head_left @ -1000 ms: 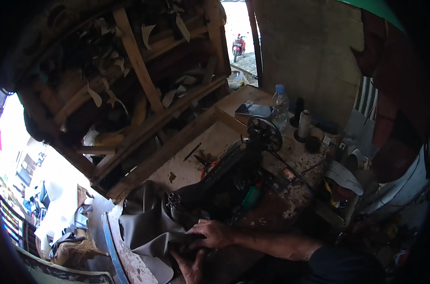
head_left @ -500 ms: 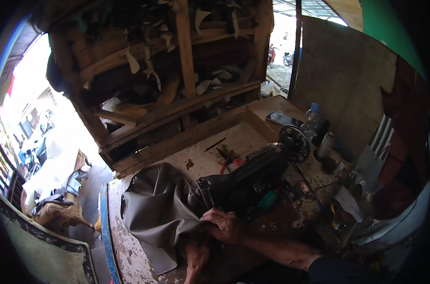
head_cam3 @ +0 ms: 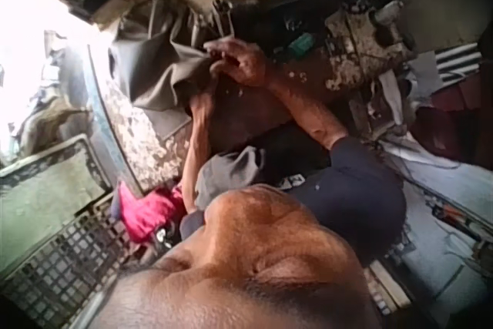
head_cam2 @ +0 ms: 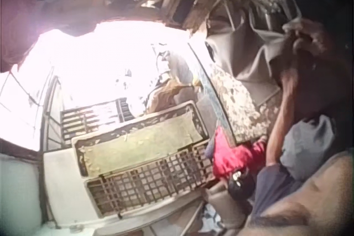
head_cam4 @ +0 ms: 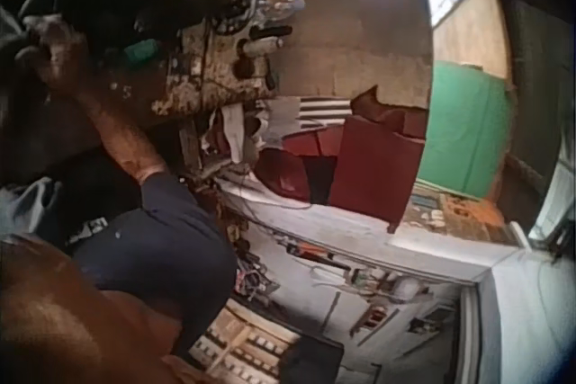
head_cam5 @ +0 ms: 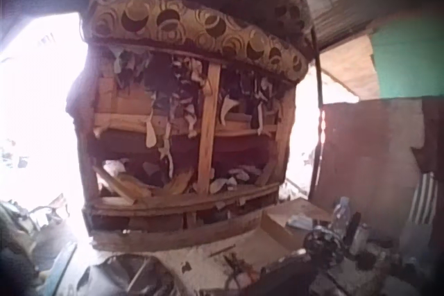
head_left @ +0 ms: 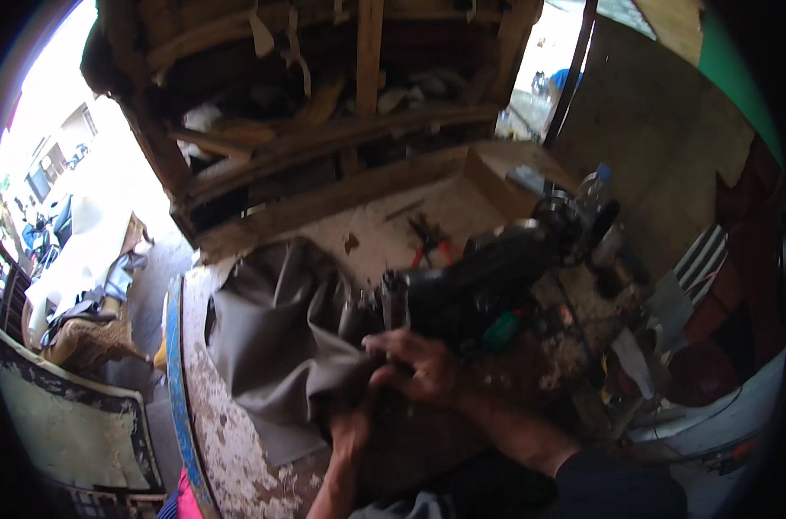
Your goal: The person sews a piece of upholstery fabric using a sewing machine, then uses shears to trim the material. They also pick up and hold a completed fabric cover.
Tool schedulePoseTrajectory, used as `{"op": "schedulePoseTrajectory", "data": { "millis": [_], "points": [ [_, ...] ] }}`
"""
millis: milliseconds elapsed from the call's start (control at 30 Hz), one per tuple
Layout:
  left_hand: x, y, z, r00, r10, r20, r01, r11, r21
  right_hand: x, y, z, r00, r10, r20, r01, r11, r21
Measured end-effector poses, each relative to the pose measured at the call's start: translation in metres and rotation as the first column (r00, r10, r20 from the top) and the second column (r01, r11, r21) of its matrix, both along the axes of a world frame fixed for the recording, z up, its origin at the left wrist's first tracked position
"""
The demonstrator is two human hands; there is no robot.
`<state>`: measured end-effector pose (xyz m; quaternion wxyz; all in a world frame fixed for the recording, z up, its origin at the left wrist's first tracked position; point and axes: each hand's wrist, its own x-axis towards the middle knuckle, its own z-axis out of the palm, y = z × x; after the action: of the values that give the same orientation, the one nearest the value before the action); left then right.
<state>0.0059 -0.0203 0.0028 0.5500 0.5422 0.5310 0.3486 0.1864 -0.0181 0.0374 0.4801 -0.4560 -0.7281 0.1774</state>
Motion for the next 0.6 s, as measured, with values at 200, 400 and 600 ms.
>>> {"op": "schedulePoseTrajectory", "data": {
  "millis": [200, 400, 600],
  "points": [
    [0.009, -0.004, -0.011, 0.985, 0.17, 0.006, -0.169, 0.982, -0.083, 0.043, -0.035, -0.047, 0.982, -0.184, 0.039, 0.183, 0.983, 0.026],
    [-0.001, -0.001, -0.021, 0.98, 0.198, 0.028, -0.193, 0.973, -0.123, 0.029, -0.018, -0.038, 0.998, -0.057, 0.037, 0.059, 0.997, -0.047],
    [-0.003, -0.005, -0.026, 0.987, 0.05, 0.152, -0.048, 0.999, -0.014, 0.039, 0.001, -0.056, 0.989, 0.094, 0.113, -0.091, 0.995, -0.03]
  ]
}}
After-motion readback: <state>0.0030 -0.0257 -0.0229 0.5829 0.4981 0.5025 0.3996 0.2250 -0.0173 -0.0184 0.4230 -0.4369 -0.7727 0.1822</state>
